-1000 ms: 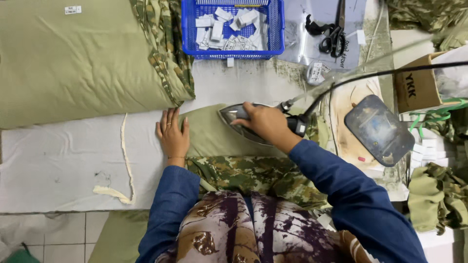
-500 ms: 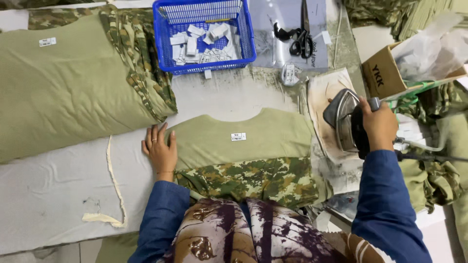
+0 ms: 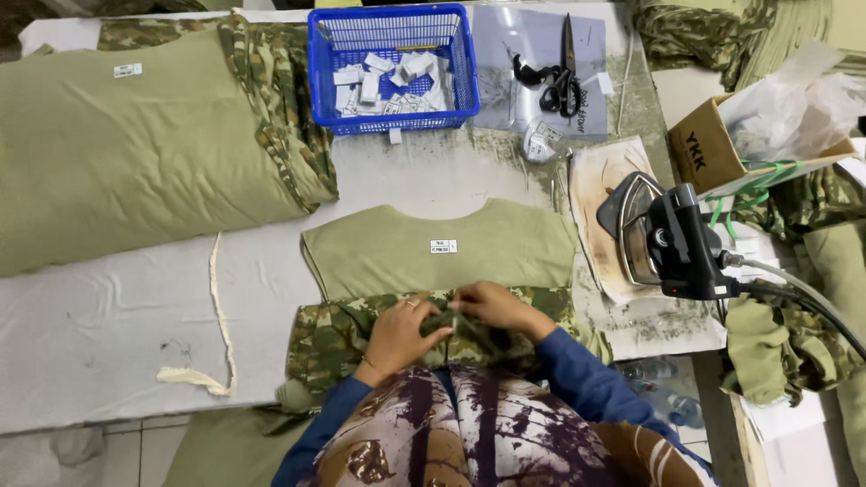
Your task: The person irons a light green t-shirt on a table, repeatedly placing small white labels on the collar area and pressing them with the iron. The person also folds and unfolds a camouflage-patterned fabric piece on the table during the process.
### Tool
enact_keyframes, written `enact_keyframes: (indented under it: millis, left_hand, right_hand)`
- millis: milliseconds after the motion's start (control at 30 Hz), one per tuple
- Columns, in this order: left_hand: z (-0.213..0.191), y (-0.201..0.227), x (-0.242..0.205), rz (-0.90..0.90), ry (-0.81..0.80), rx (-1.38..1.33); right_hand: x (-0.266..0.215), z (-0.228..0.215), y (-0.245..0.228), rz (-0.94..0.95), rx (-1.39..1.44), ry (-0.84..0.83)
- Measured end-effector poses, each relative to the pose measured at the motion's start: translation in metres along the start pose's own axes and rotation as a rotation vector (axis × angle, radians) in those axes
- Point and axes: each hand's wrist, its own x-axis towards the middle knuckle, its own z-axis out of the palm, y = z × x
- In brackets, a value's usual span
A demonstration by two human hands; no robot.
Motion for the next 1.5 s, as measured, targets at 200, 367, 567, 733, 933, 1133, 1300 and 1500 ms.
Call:
enact_keyframes:
  millis: [200,367,567,733,933,1133,1300,1500]
  left_hand:
    - [-0.001,-0.001,-0.007,0.017,0.110,0.368]
    - [-0.034,-0.013,-0.012,-0.209,0.016,0.310]
    - [-0.070,-0.028,0.019,-0.251,0.049,-0.143]
    - [-0.121,-0.032,0.062,-0.264,-0.334,-0.097]
    - [-0.080,-0.105,0.093,-0.470,0.019,0.010]
    - [-0.072,-0.087,0.102,-0.544,0.124,0.060]
    - [-0.065,-0.113,0.096,-0.359,0.425,0.116]
    - [-0.045,-0.150,0.115,-0.445,0.425,0.272]
  right_hand:
    - [-0.006,0.049,0.025,-0.162,-0.782,0.248]
    - [-0.018,0.017,0.083,0.005,-0.972,0.462]
    - [-0.026,-0.065,0.046,0.295,-0.401,0.408]
    - [-0.002,-0.086,0.050,0.086,-0.195,0.376]
    - [0.045,-0.108,0.103,0.291,-0.207,0.597]
    - [0.057,-0.095,0.090,0.409,-0.400,0.664]
    - [0.054,-0.087,0.119,0.058,-0.990,1.113]
    - [0.071,-0.105,0.108,0.205,-1.021,0.898]
